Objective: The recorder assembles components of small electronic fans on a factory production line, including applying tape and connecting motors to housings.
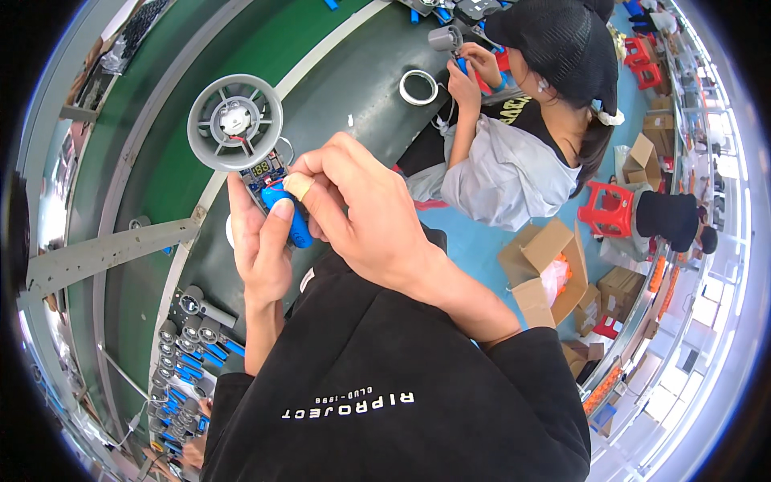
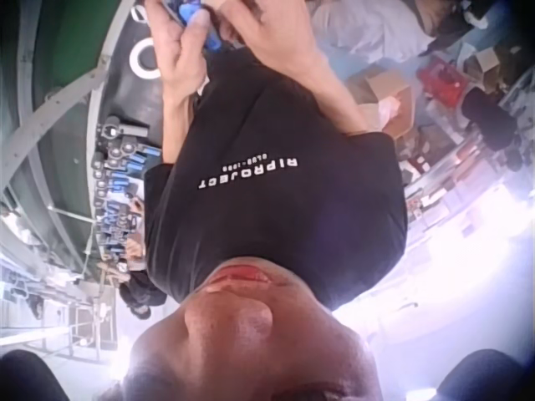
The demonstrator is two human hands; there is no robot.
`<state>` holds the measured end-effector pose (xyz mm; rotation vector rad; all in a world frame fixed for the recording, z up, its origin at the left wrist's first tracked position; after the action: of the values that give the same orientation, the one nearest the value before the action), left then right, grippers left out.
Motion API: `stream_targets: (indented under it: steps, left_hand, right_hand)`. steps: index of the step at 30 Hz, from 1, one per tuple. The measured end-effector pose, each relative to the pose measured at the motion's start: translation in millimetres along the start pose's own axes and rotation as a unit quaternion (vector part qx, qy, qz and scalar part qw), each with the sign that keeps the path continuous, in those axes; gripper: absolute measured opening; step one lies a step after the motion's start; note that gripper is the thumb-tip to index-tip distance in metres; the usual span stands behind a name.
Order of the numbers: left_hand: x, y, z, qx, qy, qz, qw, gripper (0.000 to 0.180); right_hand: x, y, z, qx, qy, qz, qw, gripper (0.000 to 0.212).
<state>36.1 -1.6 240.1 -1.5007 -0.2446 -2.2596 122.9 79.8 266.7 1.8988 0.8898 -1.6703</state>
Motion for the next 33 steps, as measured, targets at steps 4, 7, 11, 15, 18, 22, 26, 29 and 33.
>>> stream_targets:
  steps: [4, 7, 11, 15, 18, 22, 26, 29, 33]
  left_hand:
    - [3, -4, 1, 0.021, 0.059, -0.009, 0.998, 0.041]
    - [4, -5, 0, 0.016, 0.055, -0.007, 0.998, 0.043]
    - [3, -3, 0, 0.028, 0.06, -0.029, 0.997, 0.043]
    - [0, -1, 0, -0.004, 0.071, -0.027, 0.997, 0.042]
    - [-2, -1, 1, -0.002, 0.082, -0.036, 0.996, 0.041]
    - [-3, -2, 2, -0.019, 0.087, -0.038, 0.995, 0.038]
    - [-1, -4, 2, -0.014, 0.075, -0.039, 0.996, 0.037]
    - [-1, -6, 1, -0.018, 0.077, -0.051, 0.996, 0.04]
    - [-9, 4, -9, 0.057, -0.067, -0.028, 0.996, 0.051]
  right_hand:
    - [-6, 1, -1, 0.025, 0.136, -0.095, 0.986, 0.009]
    - [-12, 1, -4, 0.042, 0.197, -0.21, 0.957, 0.015]
    - [-15, 3, -4, 0.03, 0.265, -0.312, 0.912, 0.021]
    - [-10, 5, -5, 0.029, 0.225, -0.271, 0.935, 0.022]
    - [-8, 4, -7, 0.031, 0.204, -0.205, 0.957, 0.022]
    - [-11, 2, -9, 0.061, 0.273, -0.315, 0.907, 0.024]
    - [-10, 0, -11, 0.05, 0.302, -0.345, 0.887, 0.028]
    - [-11, -2, -13, 0.026, 0.327, -0.34, 0.881, 0.029]
    - [-19, 0, -15, 0.001, 0.332, -0.333, 0.882, 0.029]
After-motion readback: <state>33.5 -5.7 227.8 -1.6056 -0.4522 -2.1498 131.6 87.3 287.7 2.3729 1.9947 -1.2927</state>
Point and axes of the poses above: each hand's wrist, its own y-axis away from the middle knuckle, its own z-axis out of the palm, x = y × z, the point moved 4 cm from there along -y, towards the middle knuckle, and after that the axes turned 2 degrees about -x, right-handed, at the moved point
